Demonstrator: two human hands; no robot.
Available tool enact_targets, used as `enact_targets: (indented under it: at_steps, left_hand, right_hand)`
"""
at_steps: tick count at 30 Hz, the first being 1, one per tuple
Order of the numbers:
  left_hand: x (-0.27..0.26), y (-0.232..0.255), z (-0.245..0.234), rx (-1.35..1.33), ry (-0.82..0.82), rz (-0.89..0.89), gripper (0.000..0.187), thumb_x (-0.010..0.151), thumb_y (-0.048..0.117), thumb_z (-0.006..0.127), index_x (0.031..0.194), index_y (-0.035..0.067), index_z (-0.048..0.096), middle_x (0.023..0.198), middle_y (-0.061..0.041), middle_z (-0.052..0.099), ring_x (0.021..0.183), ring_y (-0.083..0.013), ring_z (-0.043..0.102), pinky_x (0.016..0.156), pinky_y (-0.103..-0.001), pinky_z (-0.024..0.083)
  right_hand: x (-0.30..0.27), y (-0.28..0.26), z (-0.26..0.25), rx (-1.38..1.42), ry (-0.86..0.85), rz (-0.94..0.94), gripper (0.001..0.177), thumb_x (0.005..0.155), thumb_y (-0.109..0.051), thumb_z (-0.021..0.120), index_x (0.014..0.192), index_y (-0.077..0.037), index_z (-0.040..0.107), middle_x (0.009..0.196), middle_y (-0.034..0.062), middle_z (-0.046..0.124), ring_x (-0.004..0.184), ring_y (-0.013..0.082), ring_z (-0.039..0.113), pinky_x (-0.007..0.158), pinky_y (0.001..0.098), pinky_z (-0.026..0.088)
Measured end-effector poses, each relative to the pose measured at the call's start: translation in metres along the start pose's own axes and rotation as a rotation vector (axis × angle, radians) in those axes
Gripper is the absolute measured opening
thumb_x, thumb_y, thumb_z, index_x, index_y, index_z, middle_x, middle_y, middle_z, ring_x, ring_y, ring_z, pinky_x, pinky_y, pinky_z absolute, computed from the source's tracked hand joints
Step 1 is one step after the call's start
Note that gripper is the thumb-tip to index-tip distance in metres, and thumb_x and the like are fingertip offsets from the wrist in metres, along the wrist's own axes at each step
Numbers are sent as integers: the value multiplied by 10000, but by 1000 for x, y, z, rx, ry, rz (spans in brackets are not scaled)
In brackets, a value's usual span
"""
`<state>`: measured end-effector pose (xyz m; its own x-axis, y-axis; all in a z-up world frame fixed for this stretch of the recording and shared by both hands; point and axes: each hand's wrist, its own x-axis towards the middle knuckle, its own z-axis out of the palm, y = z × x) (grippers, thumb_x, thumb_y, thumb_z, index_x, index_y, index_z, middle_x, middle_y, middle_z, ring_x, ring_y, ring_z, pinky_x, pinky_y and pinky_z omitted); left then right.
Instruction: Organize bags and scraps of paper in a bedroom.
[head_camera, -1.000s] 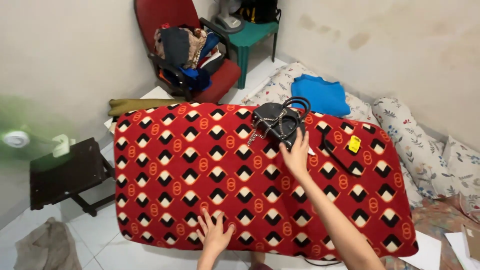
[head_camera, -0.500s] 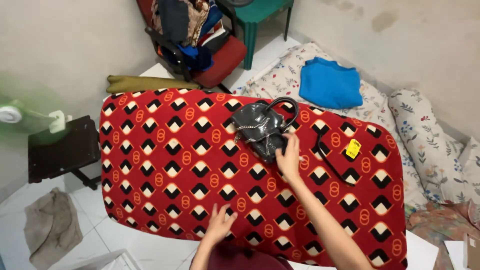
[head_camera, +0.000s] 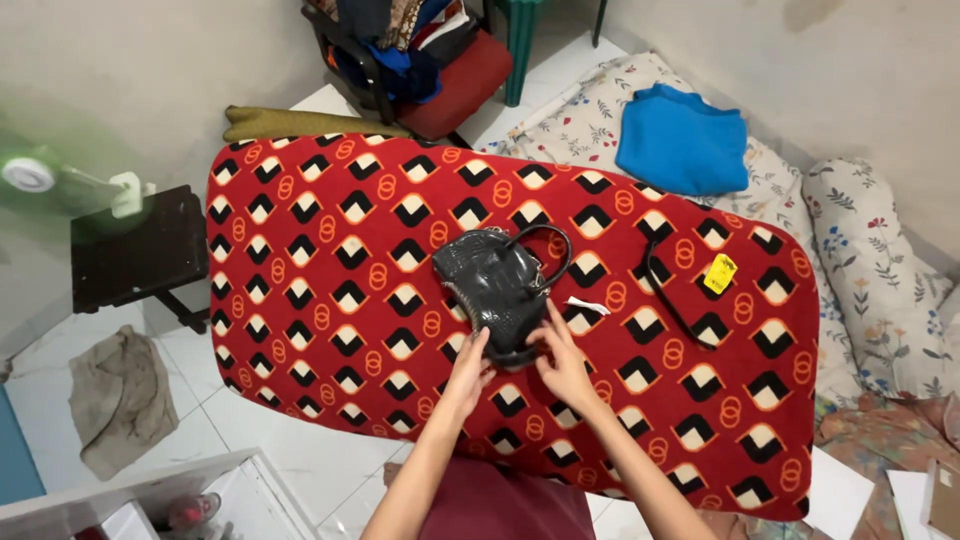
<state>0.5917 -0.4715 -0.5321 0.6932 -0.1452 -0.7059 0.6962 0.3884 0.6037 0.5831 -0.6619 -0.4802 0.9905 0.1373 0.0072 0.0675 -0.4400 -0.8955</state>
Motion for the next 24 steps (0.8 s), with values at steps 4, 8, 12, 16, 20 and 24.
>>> enact_targets:
  at_steps: [4, 8, 12, 16, 20, 24]
  left_hand:
    - [13, -19, -6, -50, 14, -20, 755, 896, 499, 586, 1539, 171, 365, 1488, -25, 526, 1175, -196, 573, 975, -401, 447]
    - [49, -64, -25, 115, 255, 298, 883, 952, 347, 732, 1601, 100, 186, 1510, -186, 452, 1231, -260, 482, 1032, -395, 382]
    - [-9, -12, 6, 8, 244, 539, 1153, 794, 256, 786, 1625, 90, 3, 1468, -216, 484, 1346, -341, 518, 1124, -431, 424]
    - [-39, 11, 16, 373, 270, 694, 1253, 693, 186, 923, 1598, 90, 61, 1546, -217, 310, 1423, -347, 376, 1163, -442, 353]
    - [-3, -32, -7, 595, 270, 866, 1237, 768, 196, 888, 1654, 86, 32, 1583, -243, 299, 1442, -411, 316, 1181, -493, 307]
    - [49, -82, -31, 294, 245, 902, 930, 820, 253, 871, 1532, 109, 292, 1410, -224, 519, 1251, -334, 602, 1058, -423, 528]
  right_hand:
    - [9, 22, -6, 217, 30, -28, 617, 826, 161, 511, 1388, -91, 484, 1640, 119, 374, 1444, 270, 477, 1166, 356, 422]
    - [35, 31, -9, 356, 102, 119, 662, 947, 63, 550, 1553, -91, 332, 1583, 96, 422, 1359, 221, 515, 1081, 351, 474]
    - [51, 2, -8, 718, 172, 289, 658, 977, -19, 549, 1595, -106, 338, 1317, 83, 625, 1149, 206, 600, 958, 347, 489]
    - [36, -25, 24, 437, 158, 104, 552, 985, -37, 611, 1518, -46, 469, 1160, 74, 653, 1114, 166, 619, 1011, 309, 492]
    - [2, -66, 46, -48, 12, -209, 367, 933, -79, 656, 1295, -20, 646, 1144, 103, 687, 1106, 234, 647, 989, 383, 499]
    - [-10, -88, 44, -192, -191, -541, 409, 806, -9, 648, 1212, -53, 677, 1271, 134, 640, 1293, 353, 521, 1092, 483, 419]
